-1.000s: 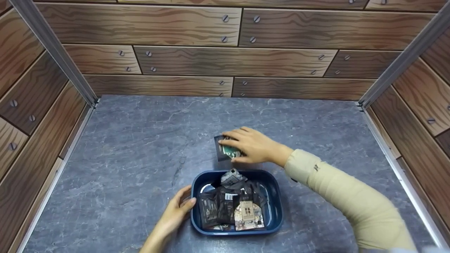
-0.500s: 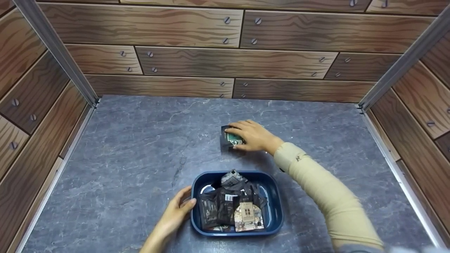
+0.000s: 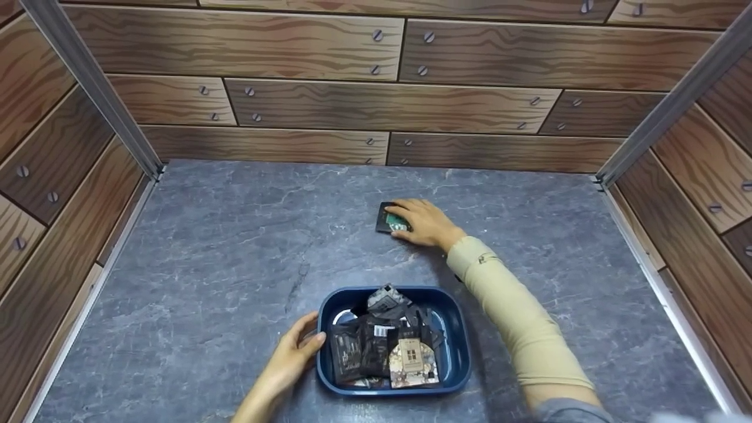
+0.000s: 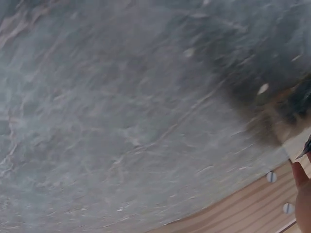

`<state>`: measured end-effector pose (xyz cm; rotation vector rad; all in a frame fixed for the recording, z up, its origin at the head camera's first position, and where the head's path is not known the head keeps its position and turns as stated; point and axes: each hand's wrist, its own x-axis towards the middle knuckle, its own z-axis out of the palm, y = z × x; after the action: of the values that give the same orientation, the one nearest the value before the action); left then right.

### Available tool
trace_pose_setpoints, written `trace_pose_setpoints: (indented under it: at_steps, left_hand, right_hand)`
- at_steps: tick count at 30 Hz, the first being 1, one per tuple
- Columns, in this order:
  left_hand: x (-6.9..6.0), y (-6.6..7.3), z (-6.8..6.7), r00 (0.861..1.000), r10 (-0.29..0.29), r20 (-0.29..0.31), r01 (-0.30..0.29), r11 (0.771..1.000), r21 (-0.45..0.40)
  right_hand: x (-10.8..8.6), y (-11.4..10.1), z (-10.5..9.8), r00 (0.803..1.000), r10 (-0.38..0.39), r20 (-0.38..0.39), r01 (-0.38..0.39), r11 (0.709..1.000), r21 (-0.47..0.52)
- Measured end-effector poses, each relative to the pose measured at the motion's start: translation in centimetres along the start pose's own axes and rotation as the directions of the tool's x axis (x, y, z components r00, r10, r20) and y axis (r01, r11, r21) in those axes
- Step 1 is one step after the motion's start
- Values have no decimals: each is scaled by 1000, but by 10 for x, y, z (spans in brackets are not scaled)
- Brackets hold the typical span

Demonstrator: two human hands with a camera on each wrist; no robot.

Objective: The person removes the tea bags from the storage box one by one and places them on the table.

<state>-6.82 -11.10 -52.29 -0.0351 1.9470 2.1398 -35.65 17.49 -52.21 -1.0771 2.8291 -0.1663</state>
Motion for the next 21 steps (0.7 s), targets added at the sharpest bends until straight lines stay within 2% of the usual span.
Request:
trace_pose_setpoints:
  at_steps: [4,13,21]
  left_hand:
    - [1,-1,-1,1000,6,5,-6,1000,4]
    - [1,0,-1,1000,-6,8,6,1000,3]
    - [0,1,-2,1000,-28,14,28,1000,-4]
  right_hand:
    - [0,5,1,999,31,11,-31,999,13]
    - [2,4,5,997,44,60,-45,999,8]
    - [4,-1,4,996,61,57,-60,998,-20]
